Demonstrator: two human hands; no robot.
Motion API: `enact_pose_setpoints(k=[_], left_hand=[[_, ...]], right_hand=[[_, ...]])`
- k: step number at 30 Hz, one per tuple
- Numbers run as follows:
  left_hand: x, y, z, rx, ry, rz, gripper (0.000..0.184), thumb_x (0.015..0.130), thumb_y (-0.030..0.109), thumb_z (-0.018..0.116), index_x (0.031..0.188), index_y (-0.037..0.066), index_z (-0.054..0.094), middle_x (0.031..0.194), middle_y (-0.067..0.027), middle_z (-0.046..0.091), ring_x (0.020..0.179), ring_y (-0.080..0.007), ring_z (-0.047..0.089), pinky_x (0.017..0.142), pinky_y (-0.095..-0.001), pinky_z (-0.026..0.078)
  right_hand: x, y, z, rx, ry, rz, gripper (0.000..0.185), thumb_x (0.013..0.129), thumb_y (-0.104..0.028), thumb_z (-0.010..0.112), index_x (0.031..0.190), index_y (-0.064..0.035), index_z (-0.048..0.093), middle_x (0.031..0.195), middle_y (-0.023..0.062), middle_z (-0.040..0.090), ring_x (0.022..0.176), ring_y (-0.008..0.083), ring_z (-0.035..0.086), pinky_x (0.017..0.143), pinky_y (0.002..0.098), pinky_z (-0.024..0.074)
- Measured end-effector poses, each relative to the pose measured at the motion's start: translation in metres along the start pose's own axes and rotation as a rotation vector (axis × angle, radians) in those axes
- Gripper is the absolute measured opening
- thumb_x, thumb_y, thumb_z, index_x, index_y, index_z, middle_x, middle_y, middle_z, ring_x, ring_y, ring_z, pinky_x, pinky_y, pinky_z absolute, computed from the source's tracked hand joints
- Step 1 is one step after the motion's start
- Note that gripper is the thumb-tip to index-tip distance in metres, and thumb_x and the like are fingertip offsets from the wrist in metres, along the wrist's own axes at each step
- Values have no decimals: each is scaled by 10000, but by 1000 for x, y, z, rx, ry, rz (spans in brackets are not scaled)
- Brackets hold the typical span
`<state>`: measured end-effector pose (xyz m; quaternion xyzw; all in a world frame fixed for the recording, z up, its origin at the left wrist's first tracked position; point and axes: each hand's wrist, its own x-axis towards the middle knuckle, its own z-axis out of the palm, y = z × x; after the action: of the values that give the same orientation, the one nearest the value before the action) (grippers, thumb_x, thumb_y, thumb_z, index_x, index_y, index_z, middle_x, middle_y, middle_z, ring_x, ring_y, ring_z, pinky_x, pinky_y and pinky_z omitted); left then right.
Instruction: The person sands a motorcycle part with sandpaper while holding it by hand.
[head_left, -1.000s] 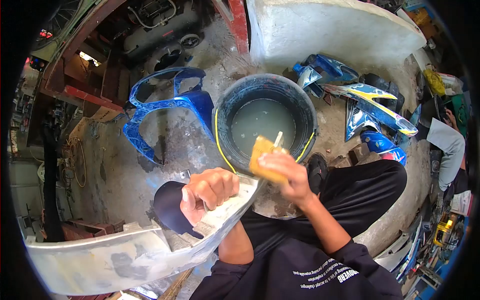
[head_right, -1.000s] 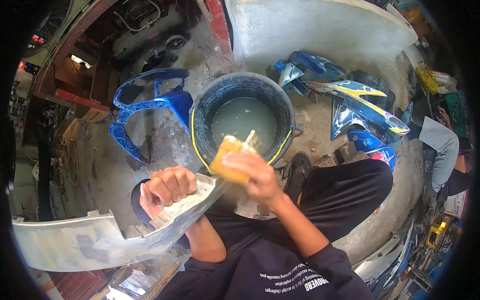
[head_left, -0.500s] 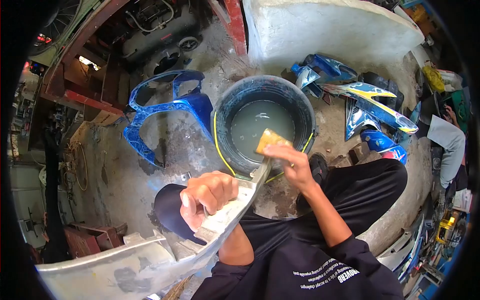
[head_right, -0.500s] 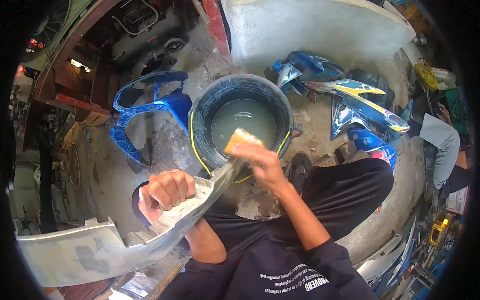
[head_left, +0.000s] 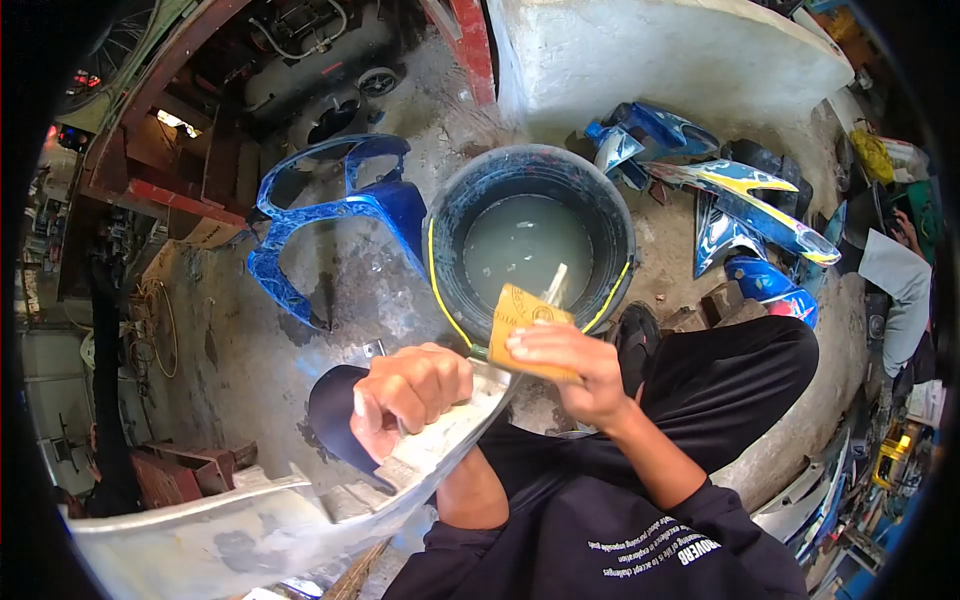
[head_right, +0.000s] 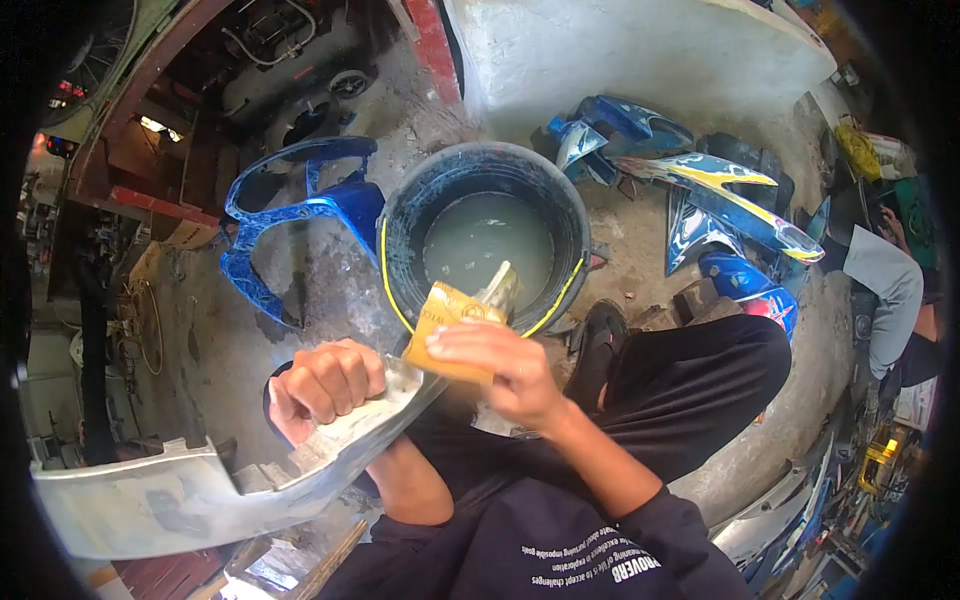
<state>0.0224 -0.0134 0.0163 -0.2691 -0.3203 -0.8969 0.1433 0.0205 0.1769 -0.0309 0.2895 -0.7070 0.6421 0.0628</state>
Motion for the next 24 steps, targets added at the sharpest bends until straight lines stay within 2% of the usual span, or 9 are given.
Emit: enact_pose_setpoints(k=[5,7,9,11,15,17,19,21,24], left_hand=[[-1,1,-4,-14,18,23,547,1045,340,347,565,90,425,488,3,378,404,-116,293,396,-283,269],[-2,0,-2,5,13,23,549,1045,344,350,564,90,425,488,2,377,404,-115,296,392,-282,264],[-1,1,-2,16,0,27,550,1047,341,348,564,89,424,487,3,376,404,-115,296,389,-282,262],[-1,2,-4,29,-9,32,551,1048,338,345,564,87,423,487,3,374,403,-114,295,387,-283,260],[-1,2,-6,2,-7,67,544,1053,311,335,565,86,418,488,3,372,402,-113,296,384,-280,268],[-2,3,-5,11,24,74,539,1053,299,331,566,85,418,489,2,374,402,-112,297,385,-278,274],[0,4,-6,64,-66,53,542,1059,294,275,592,80,447,515,-19,395,411,-121,320,388,-279,298],[2,4,-8,63,-97,67,535,1055,287,299,580,82,436,500,-9,386,407,-118,318,388,-277,298],[1,5,-10,31,-110,82,528,1051,279,320,572,86,428,487,-1,381,404,-117,320,390,-279,302]], right_hand=[[-9,49,-7,-190,28,87,478,754,155,515,1112,-76,731,1132,116,725,1133,283,668,1048,447,453],[1,61,-15,-220,53,118,484,752,163,495,1112,-63,727,1123,108,729,1133,284,668,1059,442,447],[-2,52,-13,-224,30,127,454,759,143,528,1111,-61,730,1120,108,732,1145,284,664,1072,436,442],[-8,23,-1,-41,31,56,418,768,118,564,1107,-58,734,1118,107,734,1148,283,665,1075,433,443],[-13,19,-1,-54,18,-8,544,714,167,486,1142,-66,726,1142,118,727,1159,285,661,1080,469,437],[-12,53,-10,-245,11,101,483,782,137,532,1154,-101,726,1165,98,721,1177,275,652,1103,486,408],[-3,66,-18,-252,63,163,547,732,166,490,1146,-99,730,1174,80,720,1186,270,646,1113,490,402],[-7,53,-10,-240,49,140,528,735,154,499,1139,-92,735,1172,91,720,1188,272,645,1114,488,403],[-2,2,3,-1,-4,-8,507,711,144,507,1116,-59,735,1162,111,722,1172,271,656,1084,479,431]])
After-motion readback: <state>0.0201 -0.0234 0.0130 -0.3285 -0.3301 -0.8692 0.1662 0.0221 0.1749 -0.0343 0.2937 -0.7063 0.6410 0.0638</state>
